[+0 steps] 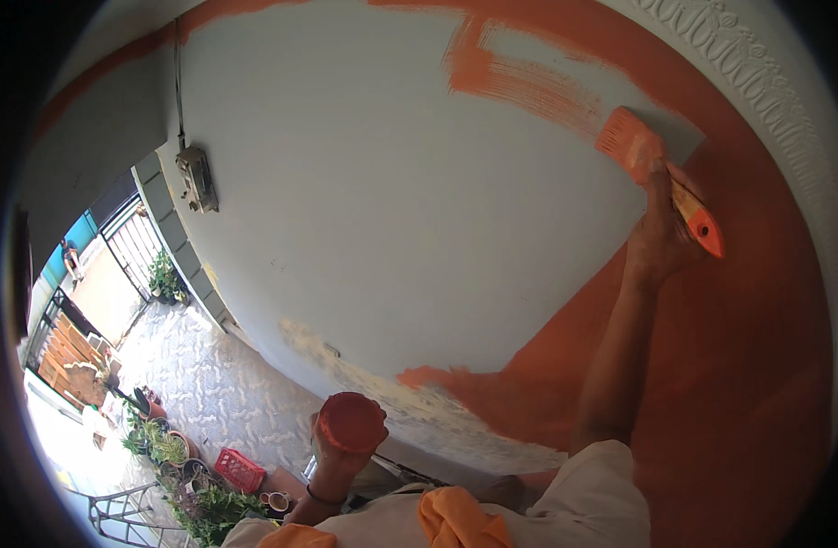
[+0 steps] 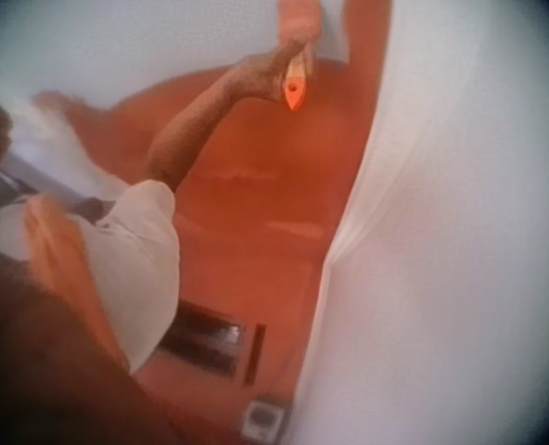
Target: The person paints a white ceiling with orange paint using a brush and a small container. They repeatedly dip the brush into the container and apply paint in broad strokes across the ceiling surface.
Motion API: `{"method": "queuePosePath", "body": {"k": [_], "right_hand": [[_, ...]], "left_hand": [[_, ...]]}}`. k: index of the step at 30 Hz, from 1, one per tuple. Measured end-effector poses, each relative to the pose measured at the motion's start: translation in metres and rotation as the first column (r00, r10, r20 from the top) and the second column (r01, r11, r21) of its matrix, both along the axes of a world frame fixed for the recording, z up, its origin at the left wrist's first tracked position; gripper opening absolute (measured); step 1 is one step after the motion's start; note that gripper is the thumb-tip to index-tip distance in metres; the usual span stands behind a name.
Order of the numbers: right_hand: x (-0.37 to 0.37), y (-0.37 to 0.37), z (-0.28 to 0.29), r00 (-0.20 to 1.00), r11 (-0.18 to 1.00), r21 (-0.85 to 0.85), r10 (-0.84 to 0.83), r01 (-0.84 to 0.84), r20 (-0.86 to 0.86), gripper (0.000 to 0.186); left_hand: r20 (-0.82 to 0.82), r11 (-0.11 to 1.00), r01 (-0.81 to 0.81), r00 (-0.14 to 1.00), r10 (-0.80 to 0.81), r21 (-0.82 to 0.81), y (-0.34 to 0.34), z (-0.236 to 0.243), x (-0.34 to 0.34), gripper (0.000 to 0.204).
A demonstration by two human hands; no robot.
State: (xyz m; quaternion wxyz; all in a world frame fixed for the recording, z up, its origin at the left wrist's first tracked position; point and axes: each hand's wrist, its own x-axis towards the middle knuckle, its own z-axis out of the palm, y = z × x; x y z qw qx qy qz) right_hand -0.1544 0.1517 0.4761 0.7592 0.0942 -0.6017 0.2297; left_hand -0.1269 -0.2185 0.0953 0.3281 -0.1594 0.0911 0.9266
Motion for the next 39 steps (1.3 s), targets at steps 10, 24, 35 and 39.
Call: {"method": "queuePosePath", "body": {"k": [10, 24, 35, 39], "right_hand": [[-0.035, -0.017, 0.022, 0.481, 0.385, 0.360, -0.846, 0.850, -0.232, 0.021], [-0.168, -0.127, 0.042, 0.992, 0.917, 0.394, -0.013, 0.061, -0.123, 0.016], [-0.010, 0.034, 0.044, 0.996, 0.995, 0.093, 0.042, -0.035, -0.078, 0.003], [0.042, 0.072, 0.036, 0.947, 0.945, 0.066, -0.318, 0.321, -0.052, 0.007]], "left_hand": [[-0.214, 0.992, -0.029, 0.977, 0.003, -0.122, -0.004, -0.093, -0.023, 0.058], [-0.164, 0.982, 0.023, 0.987, 0.008, 0.189, -0.009, -0.029, 0.008, 0.064], [-0.083, 0.942, 0.133, 0.990, -0.112, 0.308, 0.012, -0.022, 0.005, 0.069], [-0.101, 0.953, 0.149, 0.987, -0.127, 0.264, 0.017, -0.025, 0.009, 0.076]]}}
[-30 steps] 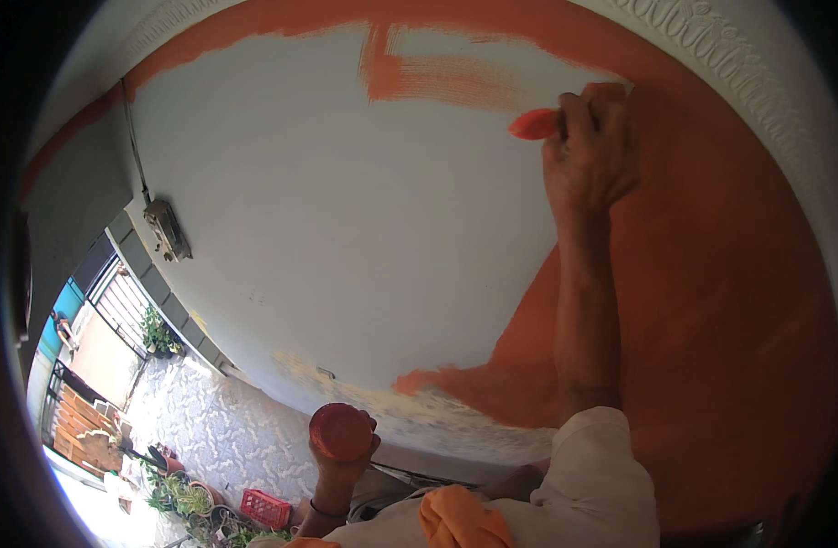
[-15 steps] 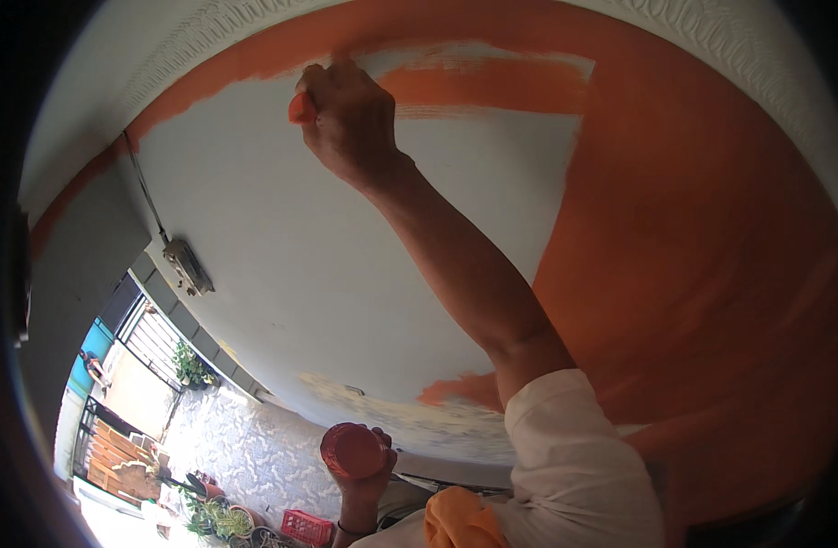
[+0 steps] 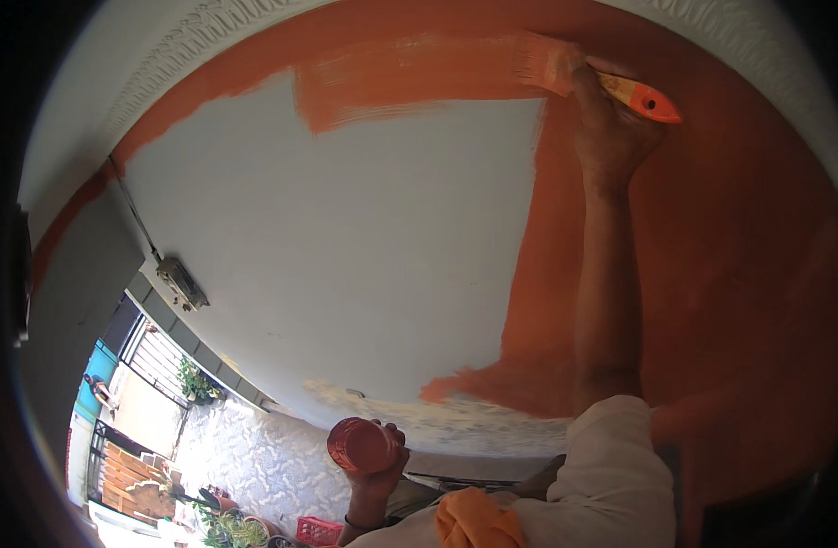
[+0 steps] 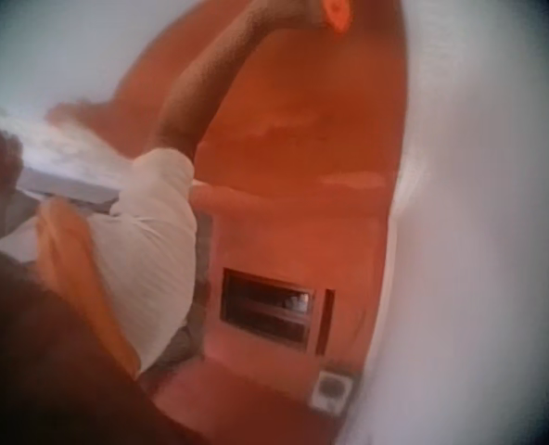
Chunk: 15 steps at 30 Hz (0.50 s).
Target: The person paints a white ceiling with orange paint using a brush and a small container. They repeatedly dip the brush into the container and apply paint in broad strokes across the ceiling surface.
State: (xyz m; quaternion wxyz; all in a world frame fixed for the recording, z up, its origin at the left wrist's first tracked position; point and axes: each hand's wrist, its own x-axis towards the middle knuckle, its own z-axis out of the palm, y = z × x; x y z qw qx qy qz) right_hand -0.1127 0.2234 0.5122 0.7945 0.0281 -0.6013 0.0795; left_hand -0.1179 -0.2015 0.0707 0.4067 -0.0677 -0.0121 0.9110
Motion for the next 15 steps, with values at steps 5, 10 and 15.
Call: {"method": "queuePosePath", "body": {"k": [5, 10, 15], "right_hand": [[0.023, -0.028, 0.002, 0.980, 0.999, 0.011, -0.040, 0.043, -0.196, 0.008], [-0.029, -0.049, 0.001, 0.732, 0.688, 0.273, -0.674, 0.672, -0.104, 0.020], [-0.107, -0.094, 0.007, 0.851, 0.776, 0.360, -0.513, 0.517, -0.117, 0.032]], "left_hand": [[-0.069, 1.000, 0.004, 0.998, -0.004, 0.001, -0.002, 0.008, 0.007, 0.068], [-0.100, 0.996, -0.025, 0.995, 0.016, -0.088, -0.006, 0.007, 0.007, 0.067], [0.049, 0.997, -0.070, 0.996, 0.070, 0.010, -0.004, -0.005, -0.002, 0.074]]}}
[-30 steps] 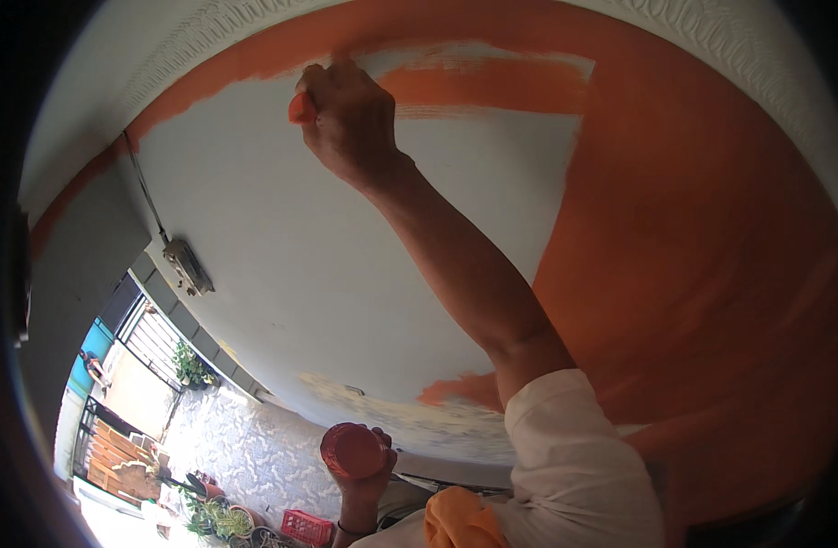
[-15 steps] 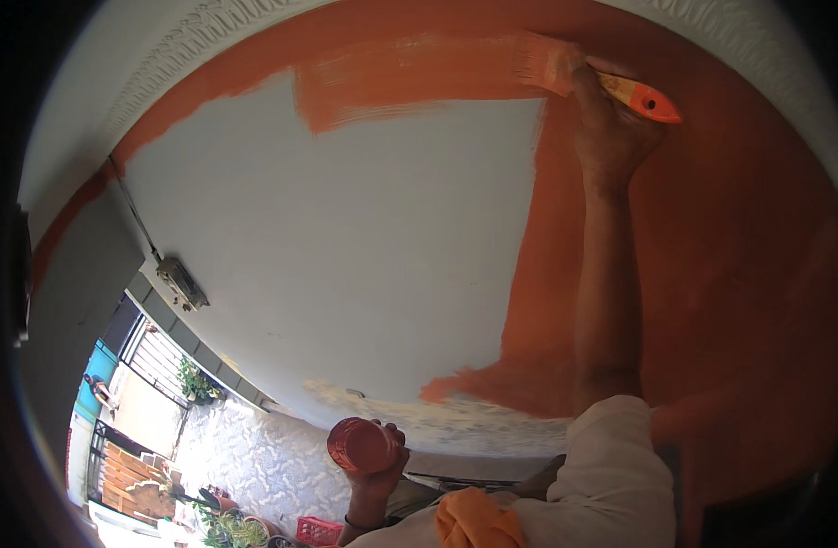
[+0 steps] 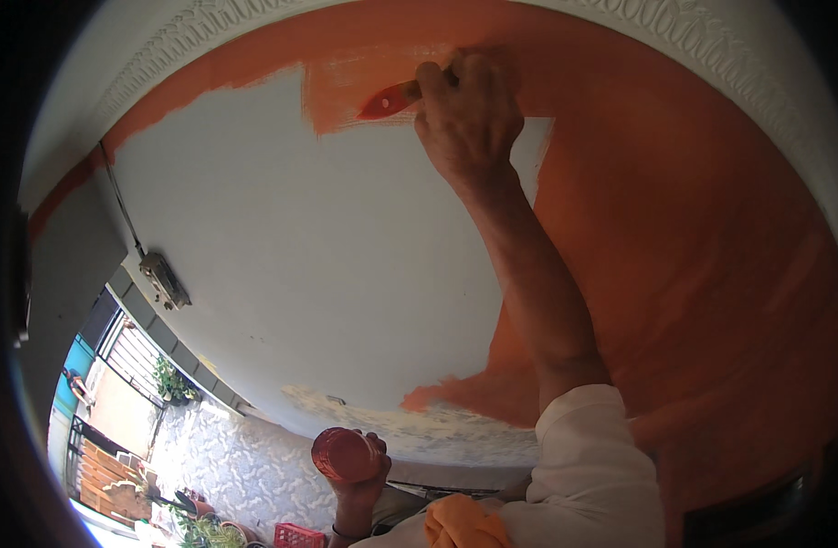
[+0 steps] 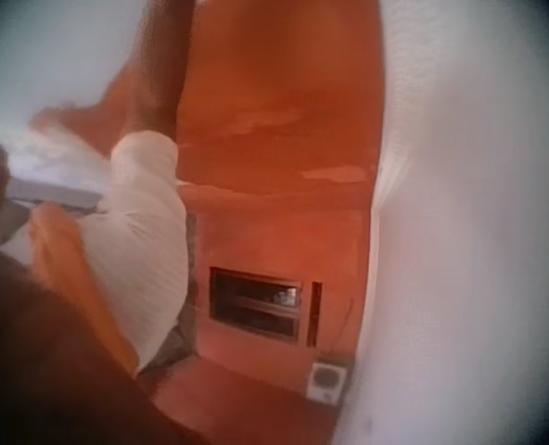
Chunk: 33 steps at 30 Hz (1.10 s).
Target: The person paints a white ceiling with orange paint using a brush and a small container. They repeatedly dip the brush into the container and apply paint in broad strokes across the ceiling surface.
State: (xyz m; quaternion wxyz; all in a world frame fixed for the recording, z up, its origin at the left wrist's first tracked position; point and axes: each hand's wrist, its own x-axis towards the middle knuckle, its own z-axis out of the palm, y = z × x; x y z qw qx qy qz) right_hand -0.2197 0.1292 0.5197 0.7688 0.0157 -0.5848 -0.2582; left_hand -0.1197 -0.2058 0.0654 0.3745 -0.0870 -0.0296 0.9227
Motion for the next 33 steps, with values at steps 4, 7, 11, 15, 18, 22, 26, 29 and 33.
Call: {"method": "queuePosePath", "body": {"k": [4, 7, 11, 15, 18, 22, 26, 29, 33], "right_hand": [[-0.021, -0.036, -0.002, 0.930, 0.931, 0.061, 0.352, -0.359, 0.105, 0.024], [0.004, -0.022, 0.000, 0.677, 0.680, -0.133, 0.732, -0.721, 0.080, 0.011], [0.091, 0.033, 0.001, 0.572, 0.443, -0.415, 0.775, -0.795, -0.268, 0.010], [0.106, 0.055, -0.002, 0.809, 0.827, -0.016, 0.545, -0.562, -0.220, 0.009], [0.068, 0.026, -0.005, 0.992, 0.981, -0.152, -0.128, 0.124, -0.014, 0.015], [-0.021, -0.017, -0.004, 0.988, 0.983, -0.105, -0.152, 0.148, -0.030, 0.031], [-0.074, -0.061, 0.001, 0.998, 0.994, -0.101, -0.052, 0.049, -0.024, 0.030], [-0.108, -0.089, 0.000, 1.000, 0.996, -0.088, 0.025, -0.024, 0.007, 0.025], [-0.143, -0.123, -0.009, 0.993, 0.993, -0.077, 0.097, -0.092, 0.070, 0.017]], "left_hand": [[-0.005, 0.999, -0.022, 1.000, 0.021, -0.050, -0.004, 0.001, 0.000, 0.073], [0.015, 0.999, -0.020, 1.000, 0.021, -0.031, -0.010, -0.001, -0.002, 0.075], [0.029, 1.000, 0.008, 1.000, -0.007, -0.020, -0.007, -0.002, -0.001, 0.076], [0.019, 0.998, 0.029, 0.999, -0.028, -0.049, -0.008, -0.001, -0.005, 0.074], [0.057, 0.997, 0.055, 0.997, -0.052, -0.046, -0.006, 0.004, -0.011, 0.071], [-0.020, 0.999, 0.029, 0.999, -0.030, -0.045, -0.006, 0.004, -0.014, 0.070], [-0.078, 0.999, -0.034, 0.996, 0.031, -0.032, -0.013, 0.003, -0.013, 0.068], [-0.078, 0.994, -0.070, 0.994, 0.076, 0.083, -0.025, -0.008, -0.011, 0.069], [-0.112, 0.986, -0.160, 0.980, 0.164, 0.042, -0.043, -0.020, -0.011, 0.068]]}}
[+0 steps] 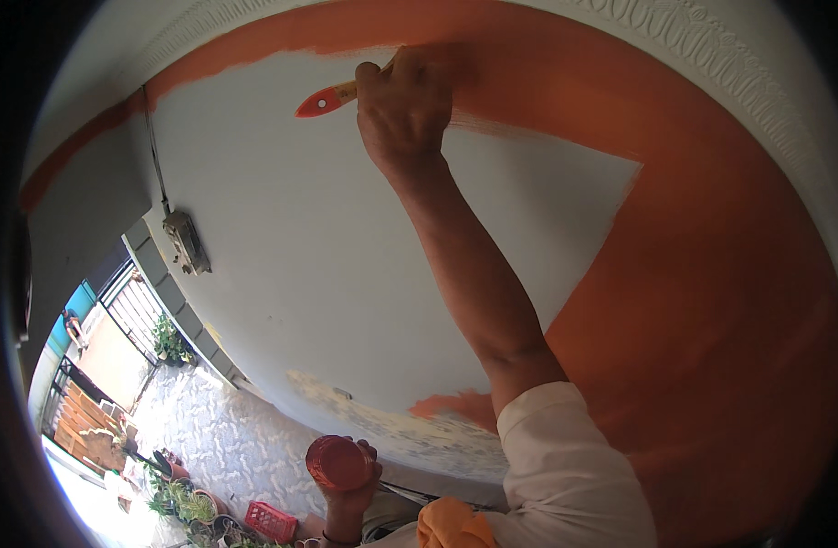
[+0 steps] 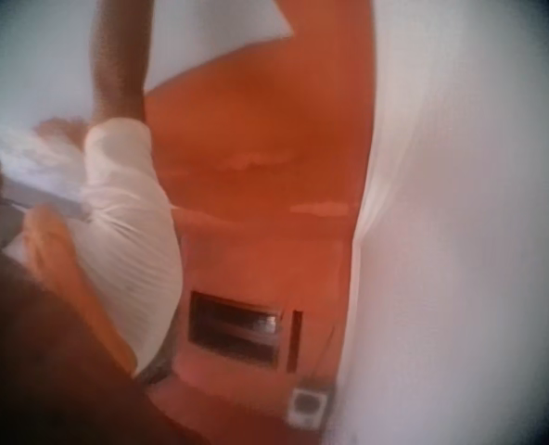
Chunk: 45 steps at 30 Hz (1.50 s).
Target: The person paints a white ceiling with orange paint using a brush and a small container. They repeatedly dip the brush into the container and apply paint in broad strokes across the ceiling surface.
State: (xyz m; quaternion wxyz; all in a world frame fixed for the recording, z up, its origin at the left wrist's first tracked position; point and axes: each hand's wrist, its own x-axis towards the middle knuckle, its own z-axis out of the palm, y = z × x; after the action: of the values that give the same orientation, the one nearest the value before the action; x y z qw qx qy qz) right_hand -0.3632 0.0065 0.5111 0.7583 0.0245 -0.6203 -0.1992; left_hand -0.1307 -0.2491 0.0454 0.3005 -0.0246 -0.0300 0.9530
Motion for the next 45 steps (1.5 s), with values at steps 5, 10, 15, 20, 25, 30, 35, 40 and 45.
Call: {"method": "queuePosePath", "body": {"k": [5, 10, 15, 20, 25, 30, 35, 40, 45], "right_hand": [[-0.030, -0.035, -0.006, 0.989, 0.987, 0.091, 0.126, -0.133, 0.074, 0.016], [-0.015, -0.049, 0.003, 0.705, 0.711, -0.034, 0.702, -0.703, 0.096, 0.016], [0.033, 0.032, 0.024, 0.325, 0.248, -0.395, 0.935, -0.885, -0.143, 0.012], [0.135, 0.103, 0.010, 0.521, 0.372, -0.445, 0.807, -0.815, -0.280, 0.019], [0.235, 0.157, -0.001, 0.610, 0.435, -0.432, 0.629, -0.790, -0.482, 0.022], [0.269, 0.203, -0.016, 0.823, 0.840, -0.088, 0.496, -0.536, -0.277, 0.018], [0.178, 0.127, -0.037, 0.986, 0.982, 0.088, -0.167, 0.164, 0.021, 0.027], [0.170, 0.084, -0.061, 0.783, 0.805, -0.119, 0.593, -0.582, 0.187, 0.023], [0.252, 0.174, -0.042, 0.774, 0.694, -0.343, 0.574, -0.634, -0.269, 0.013]], "left_hand": [[-0.026, 0.995, -0.092, 0.996, 0.091, -0.033, -0.009, -0.011, -0.008, 0.069], [-0.023, 0.988, -0.148, 0.989, 0.147, -0.033, -0.016, -0.014, -0.012, 0.072], [-0.055, 0.997, -0.072, 0.996, 0.074, 0.038, -0.007, -0.010, -0.015, 0.072], [-0.039, 0.999, 0.013, 0.999, -0.011, 0.039, 0.004, -0.007, -0.008, 0.070], [-0.019, 0.996, 0.087, 0.996, -0.086, 0.030, 0.008, -0.011, 0.002, 0.068], [0.040, 0.987, 0.163, 0.986, -0.163, 0.015, 0.018, 0.003, 0.006, 0.068], [0.083, 0.986, 0.166, 0.983, -0.164, -0.017, 0.031, 0.014, 0.005, 0.072], [0.038, 0.988, 0.154, 0.987, -0.153, -0.032, 0.034, 0.024, 0.012, 0.077], [0.079, 0.985, 0.155, 0.986, -0.148, -0.083, 0.031, 0.025, 0.017, 0.070]]}}
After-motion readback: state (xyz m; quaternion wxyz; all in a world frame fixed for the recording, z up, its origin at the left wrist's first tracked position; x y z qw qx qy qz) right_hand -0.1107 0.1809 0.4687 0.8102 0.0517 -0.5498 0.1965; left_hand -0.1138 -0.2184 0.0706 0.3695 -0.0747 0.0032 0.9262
